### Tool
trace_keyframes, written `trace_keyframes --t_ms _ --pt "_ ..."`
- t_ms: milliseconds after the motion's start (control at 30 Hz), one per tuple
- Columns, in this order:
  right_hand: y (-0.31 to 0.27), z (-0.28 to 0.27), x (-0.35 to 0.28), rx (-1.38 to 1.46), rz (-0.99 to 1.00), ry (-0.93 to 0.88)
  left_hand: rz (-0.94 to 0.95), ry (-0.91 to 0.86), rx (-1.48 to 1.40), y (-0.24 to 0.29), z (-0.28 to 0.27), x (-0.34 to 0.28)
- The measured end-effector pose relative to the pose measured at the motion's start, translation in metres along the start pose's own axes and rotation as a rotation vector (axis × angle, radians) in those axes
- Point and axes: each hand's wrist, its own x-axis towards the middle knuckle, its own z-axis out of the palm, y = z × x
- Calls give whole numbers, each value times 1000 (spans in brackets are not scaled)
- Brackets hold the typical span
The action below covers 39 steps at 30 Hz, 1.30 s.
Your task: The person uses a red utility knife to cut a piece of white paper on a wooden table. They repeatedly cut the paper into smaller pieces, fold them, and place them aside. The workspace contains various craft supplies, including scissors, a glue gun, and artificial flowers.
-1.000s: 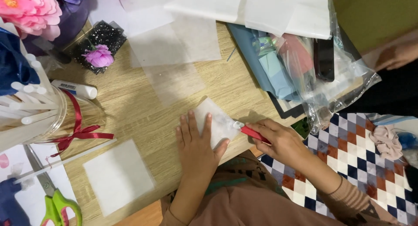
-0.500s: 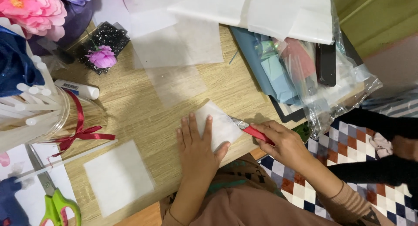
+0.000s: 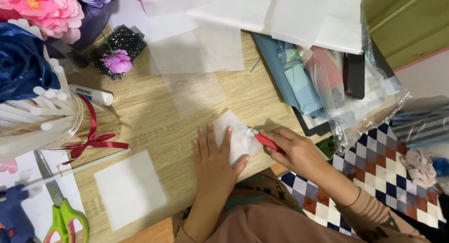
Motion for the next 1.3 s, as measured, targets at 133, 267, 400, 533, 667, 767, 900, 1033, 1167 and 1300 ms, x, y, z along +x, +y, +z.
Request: trace_keyframes --t_ms 133,267,400,533,667,767,900,1033,1167,1300 --pt "4 0 1 21 8 -11 3 17 -7 0 2 0" --pt "17 4 -5 27 18 21 1 -12 5 -2 3 0" --pt "21 3 -7 42 19 15 -7 -29 -15 0 -1 0" --pt "21 3 -3 79 -6 3 -4 -39 -16 -3 4 1" --pt "15 6 9 6 -66 14 -6 -30 -9 -2 4 1" --pt "15 11 16 -5 -88 27 -8 -37 -14 -2 3 1" --pt "22 16 14 -39 -94 40 -10 -56 -18 -3 4 1" --pt "31 11 13 -8 -53 12 -4 10 -1 -4 13 0" --pt "31 6 13 5 -47 11 -2 37 22 -4 14 0" --pt "28 8 18 12 -54 3 5 77 29 -4 18 0"
